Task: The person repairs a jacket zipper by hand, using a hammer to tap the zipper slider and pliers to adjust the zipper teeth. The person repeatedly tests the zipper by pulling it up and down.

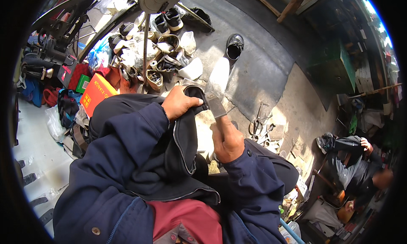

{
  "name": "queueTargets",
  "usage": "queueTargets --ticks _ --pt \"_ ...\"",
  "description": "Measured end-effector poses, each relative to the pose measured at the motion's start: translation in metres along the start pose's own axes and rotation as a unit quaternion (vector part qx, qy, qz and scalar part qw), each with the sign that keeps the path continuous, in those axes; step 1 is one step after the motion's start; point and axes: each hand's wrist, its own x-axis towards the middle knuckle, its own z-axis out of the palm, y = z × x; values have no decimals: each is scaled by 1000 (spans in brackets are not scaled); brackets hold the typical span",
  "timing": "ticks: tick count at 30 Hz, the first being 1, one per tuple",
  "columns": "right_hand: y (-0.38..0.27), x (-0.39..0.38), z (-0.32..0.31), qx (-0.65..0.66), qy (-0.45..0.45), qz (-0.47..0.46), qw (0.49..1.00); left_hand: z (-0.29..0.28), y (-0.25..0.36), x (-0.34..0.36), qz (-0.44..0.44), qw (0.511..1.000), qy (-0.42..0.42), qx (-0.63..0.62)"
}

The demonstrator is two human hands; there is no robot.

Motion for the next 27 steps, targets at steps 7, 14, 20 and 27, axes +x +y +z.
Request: queueTargets --ticks 7,14,20,27 --pt "3 4 0 -32 1 -33 999 -1 3 3 3 1000 7 17" --pt "2 1 2 -46 -31 23 998 1 4 -1 -7 1000 4 12" --pt "2 -2 0 -7 -6 6 1000 2 -7 1 6 1000 17 -9" --pt "-1 0 1 -28 -17 8 999 1 -11 5 -23 1000 6 -7"
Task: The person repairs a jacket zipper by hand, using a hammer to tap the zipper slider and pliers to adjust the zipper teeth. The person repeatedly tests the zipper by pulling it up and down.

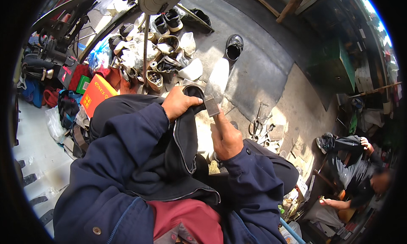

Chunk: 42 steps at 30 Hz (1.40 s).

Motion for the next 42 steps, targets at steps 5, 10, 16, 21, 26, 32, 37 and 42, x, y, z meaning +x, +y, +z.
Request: queueTargets --ticks 5,10,16,21,26,32,37,42 --pt "-4 1 -2 30 2 21 999 -1 3 -2 7 999 15 32" --pt "-4 0 -1 10 14 12 1000 0 4 -1 -19 1000 -1 6" --pt "-1 1 1 -9 -10 27 1000 2 -4 4 24 999 27 -11" --pt "-1 -3 -3 0 -13 30 999 1 -8 4 -9 1000 13 20" --pt "4 3 2 -2 -22 4 1000 1 -7 5 1 1000 -3 -31" --pt "2 -1 -4 0 -26 20 999 2 -16 8 -18 1000 -14 6" --pt "-4 1 -4 39 -11 34 999 3 -16 7 -17 999 -43 1" --pt "-4 6 -1 -2 -43 18 999 4 -16 7 12 998 -54 9"
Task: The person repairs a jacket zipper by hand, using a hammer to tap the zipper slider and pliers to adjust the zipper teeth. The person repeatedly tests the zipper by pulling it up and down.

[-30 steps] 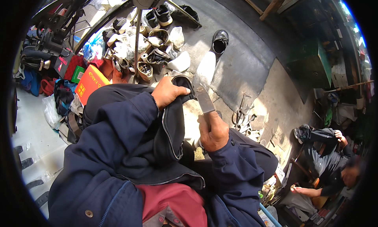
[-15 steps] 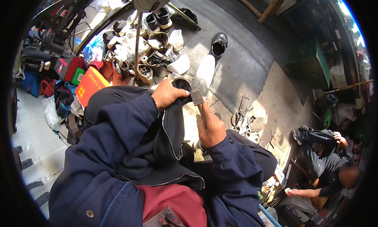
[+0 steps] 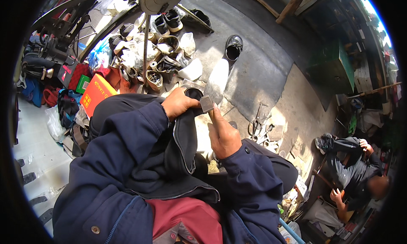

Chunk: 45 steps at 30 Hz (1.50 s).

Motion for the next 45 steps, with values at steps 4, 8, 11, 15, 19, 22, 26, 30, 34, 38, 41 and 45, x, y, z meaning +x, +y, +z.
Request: queueTargets --ticks 4,8,11,15,19,22,26,30,34,38,41,45 --pt "-1 -3 -1 49 45 -20 998 1 -4 0 -34 999 13 5" --pt "1 2 2 54 5 25 998 2 -2 1 -44 997 5 -56" --pt "1 0 0 -1 21 0 1000 1 2 -2 -36 998 2 -43" --pt "-1 -1 0 39 83 -49 995 1 7 -6 -26 997 9 -76" --pt "1 5 2 14 33 -8 999 1 11 -5 -43 994 -6 -96" --pt "1 3 0 28 43 -31 998 0 12 -5 -50 998 1 -48" --pt "0 3 0 19 14 -3 1000 0 12 -6 -52 997 -17 -60" --pt "1 5 1 16 28 -27 999 0 11 -6 -30 999 -12 -44" --pt "4 5 1 29 32 -25 999 1 11 -5 -51 997 -19 -62" --pt "7 7 2 -4 29 -48 998 0 16 -6 -69 994 -31 -77" --pt "8 5 1 5 2 22 1000 0 18 -8 -96 988 -50 -113" --pt "6 5 0 7 11 17 1000 0 18 -8 -71 976 -38 -201"
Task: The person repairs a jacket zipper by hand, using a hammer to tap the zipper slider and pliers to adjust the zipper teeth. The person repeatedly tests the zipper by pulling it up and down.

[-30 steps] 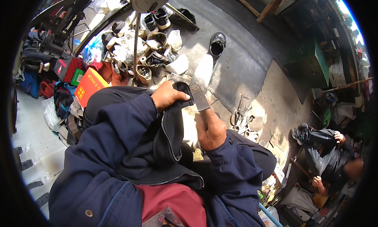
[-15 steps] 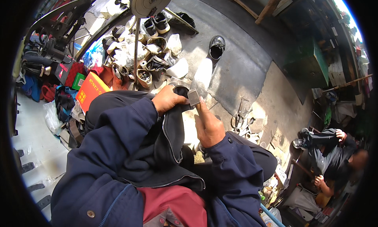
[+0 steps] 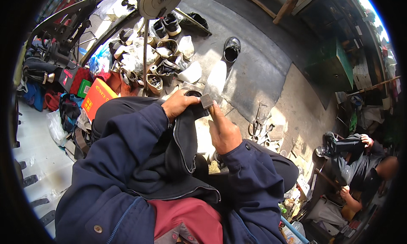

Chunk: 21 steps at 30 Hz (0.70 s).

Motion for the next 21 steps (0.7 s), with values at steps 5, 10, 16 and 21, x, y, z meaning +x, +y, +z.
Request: queueTargets --ticks 5,10,16,21 --pt "-2 1 1 2 25 -45 999 -4 -1 3 58 990 16 128" --pt "0 -3 -1 47 31 -24 998 -6 -3 5 41 987 28 151" --pt "3 1 2 7 21 -45 999 -8 -6 7 74 983 4 169" --pt "3 1 1 35 8 -29 999 -6 -9 9 59 986 9 153"
